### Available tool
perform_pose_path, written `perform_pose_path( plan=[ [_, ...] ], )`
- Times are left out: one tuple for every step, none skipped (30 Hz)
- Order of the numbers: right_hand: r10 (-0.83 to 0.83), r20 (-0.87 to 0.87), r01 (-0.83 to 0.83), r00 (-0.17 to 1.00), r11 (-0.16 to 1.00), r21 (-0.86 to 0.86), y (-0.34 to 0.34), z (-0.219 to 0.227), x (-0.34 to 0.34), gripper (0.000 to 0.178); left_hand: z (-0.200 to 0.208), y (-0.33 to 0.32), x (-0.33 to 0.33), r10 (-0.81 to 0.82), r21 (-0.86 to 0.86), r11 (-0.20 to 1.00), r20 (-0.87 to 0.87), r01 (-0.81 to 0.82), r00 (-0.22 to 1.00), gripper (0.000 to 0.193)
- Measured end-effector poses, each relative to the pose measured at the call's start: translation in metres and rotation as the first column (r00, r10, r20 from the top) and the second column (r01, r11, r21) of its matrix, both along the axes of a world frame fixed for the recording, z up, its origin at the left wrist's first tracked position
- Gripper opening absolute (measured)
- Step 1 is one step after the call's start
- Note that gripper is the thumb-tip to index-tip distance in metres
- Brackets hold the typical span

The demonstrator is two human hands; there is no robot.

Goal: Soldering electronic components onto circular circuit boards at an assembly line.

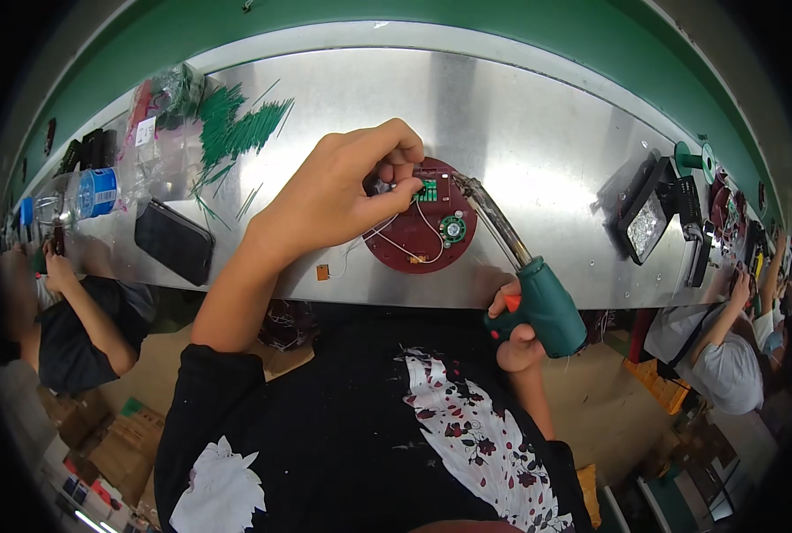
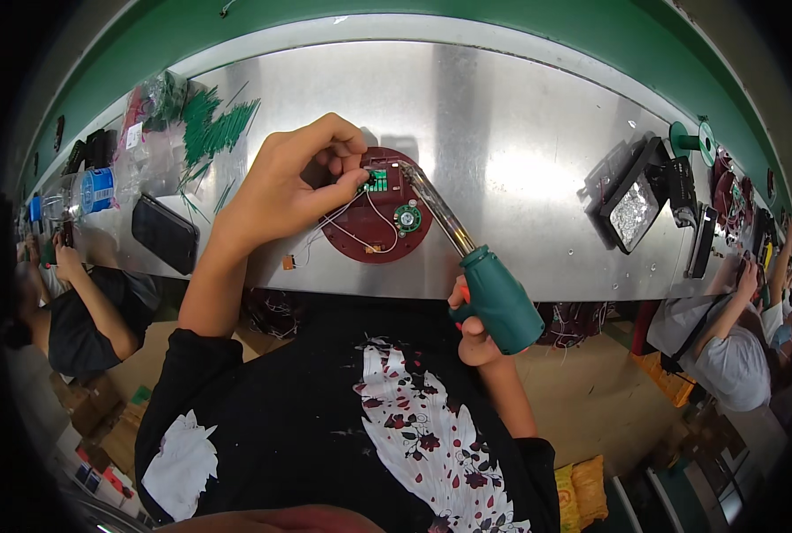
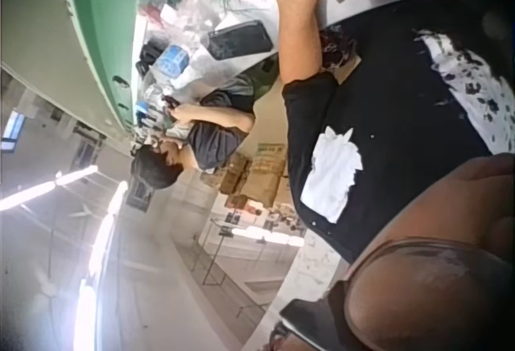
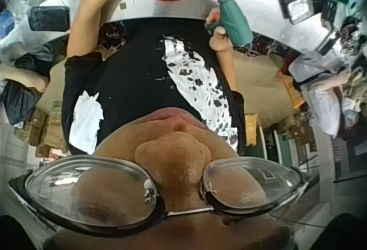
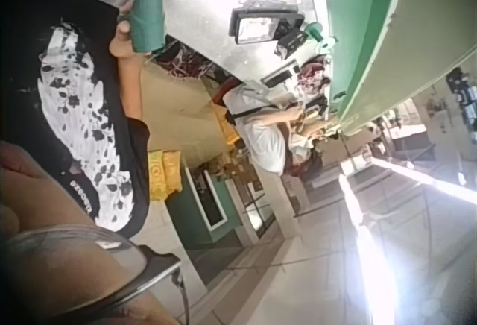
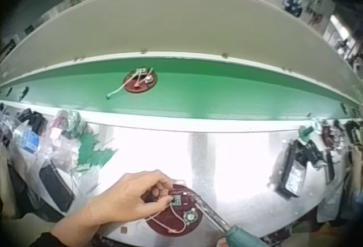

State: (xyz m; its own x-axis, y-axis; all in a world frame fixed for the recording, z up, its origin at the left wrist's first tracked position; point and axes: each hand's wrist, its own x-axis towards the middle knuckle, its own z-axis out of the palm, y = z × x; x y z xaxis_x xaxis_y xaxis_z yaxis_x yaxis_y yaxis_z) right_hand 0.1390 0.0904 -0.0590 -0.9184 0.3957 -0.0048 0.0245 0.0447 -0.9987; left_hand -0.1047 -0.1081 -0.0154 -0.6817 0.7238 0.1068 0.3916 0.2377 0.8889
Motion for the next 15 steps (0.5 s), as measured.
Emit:
perform_pose_path(
  plan=[
    [0.015,0.021,-0.015,1.000,1.000,-0.006,0.000,0.001,0.000,0.079,0.002,0.000,0.000,0.014,-0.003,1.000,0.002,-0.014,1.000,0.019],
    [0.031,0.041,-0.030,0.999,0.999,-0.012,0.001,0.002,0.000,0.083,0.005,-0.001,0.001,0.008,-0.009,1.000,-0.006,-0.008,1.000,0.019],
    [0.025,0.033,-0.024,0.999,1.000,-0.020,0.001,0.003,0.000,0.083,0.009,-0.002,0.001,0.020,-0.044,0.999,-0.014,-0.021,1.000,0.019],
    [0.023,0.027,-0.022,0.999,1.000,-0.012,0.002,0.004,-0.001,0.082,0.012,-0.003,0.001,0.028,-0.074,0.997,-0.025,-0.029,0.999,0.018],
    [0.021,0.022,-0.021,1.000,1.000,-0.005,0.003,0.004,-0.001,0.082,0.015,-0.003,0.001,0.035,-0.104,0.994,-0.035,-0.039,0.999,0.017],
    [0.020,0.016,-0.020,1.000,1.000,0.003,0.003,0.004,-0.001,0.082,0.017,-0.005,0.000,0.024,-0.108,0.994,-0.044,-0.028,0.999,0.017],
    [0.009,0.008,-0.009,1.000,1.000,-0.001,0.004,0.003,-0.001,0.082,0.018,-0.009,-0.001,-0.013,-0.162,0.987,-0.070,0.001,0.997,0.017],
    [0.007,-0.002,-0.007,1.000,1.000,-0.012,0.006,0.002,-0.001,0.082,0.019,-0.011,-0.002,-0.050,-0.215,0.976,-0.094,0.029,0.994,0.016],
    [0.013,-0.010,-0.013,1.000,1.000,-0.024,0.008,0.002,-0.002,0.082,0.021,-0.012,-0.002,-0.081,-0.269,0.962,-0.116,0.048,0.990,0.016],
    [0.019,-0.019,-0.019,1.000,0.999,-0.035,0.009,0.002,-0.002,0.082,0.023,-0.011,-0.001,-0.085,-0.273,0.961,-0.121,0.049,0.989,0.016],
    [0.015,-0.024,-0.016,1.000,0.999,-0.038,0.009,0.003,-0.002,0.082,0.025,-0.010,-0.001,-0.088,-0.312,0.949,-0.108,0.051,0.990,0.015],
    [0.003,-0.023,-0.004,1.000,0.998,-0.056,0.008,0.005,-0.003,0.082,0.026,-0.008,0.000,-0.091,-0.350,0.935,-0.094,0.053,0.991,0.015],
    [-0.009,-0.020,0.008,1.000,0.997,-0.073,0.008,0.006,-0.003,0.082,0.027,-0.007,0.000,-0.093,-0.387,0.920,-0.079,0.055,0.992,0.014],
    [-0.021,-0.017,0.019,1.000,0.996,-0.091,0.007,0.008,-0.003,0.082,0.027,-0.005,0.000,-0.096,-0.390,0.919,-0.082,0.057,0.992,0.014],
    [-0.024,-0.020,0.022,1.000,0.995,-0.094,0.007,0.010,-0.004,0.082,0.026,-0.002,0.001,-0.063,-0.350,0.936,-0.081,0.031,0.995,0.013]
  ],
)
